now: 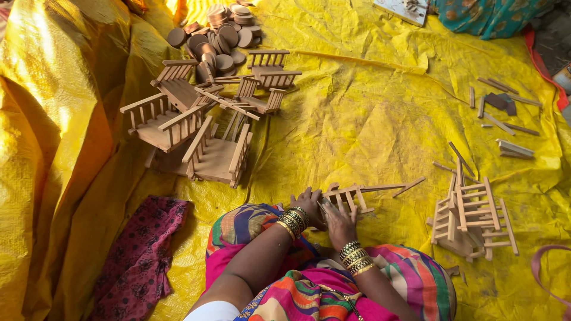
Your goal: The person sits on a tarp on the ground and assembles miniature wooden chairs, fitting slats and seat pieces together by hand and sanding small wooden parts with a sanding block, placing finished pieces with a pile of completed miniature chairs.
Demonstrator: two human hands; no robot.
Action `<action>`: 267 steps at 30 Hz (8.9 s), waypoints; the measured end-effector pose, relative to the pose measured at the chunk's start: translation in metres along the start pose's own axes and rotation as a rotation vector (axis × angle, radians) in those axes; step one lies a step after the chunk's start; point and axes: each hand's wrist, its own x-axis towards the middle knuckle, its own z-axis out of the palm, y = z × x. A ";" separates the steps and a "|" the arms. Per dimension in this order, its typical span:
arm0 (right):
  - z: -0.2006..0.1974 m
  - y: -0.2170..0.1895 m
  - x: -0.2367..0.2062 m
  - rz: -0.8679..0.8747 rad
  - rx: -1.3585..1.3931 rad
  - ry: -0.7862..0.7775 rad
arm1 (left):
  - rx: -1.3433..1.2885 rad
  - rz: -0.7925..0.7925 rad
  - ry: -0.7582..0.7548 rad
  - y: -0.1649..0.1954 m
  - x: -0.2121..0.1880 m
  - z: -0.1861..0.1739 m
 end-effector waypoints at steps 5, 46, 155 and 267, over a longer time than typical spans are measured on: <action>-0.025 0.022 0.013 0.023 -0.121 0.218 | -0.005 0.001 0.019 0.001 -0.005 -0.002; -0.015 0.002 -0.011 -0.168 -0.092 -0.268 | -0.014 -0.014 0.010 -0.003 -0.001 -0.003; -0.010 0.016 -0.045 -0.313 -0.101 -0.004 | 0.001 0.057 0.101 -0.016 -0.013 0.008; -0.030 0.047 0.002 0.063 -0.236 0.140 | -0.107 0.050 0.097 -0.005 -0.003 0.005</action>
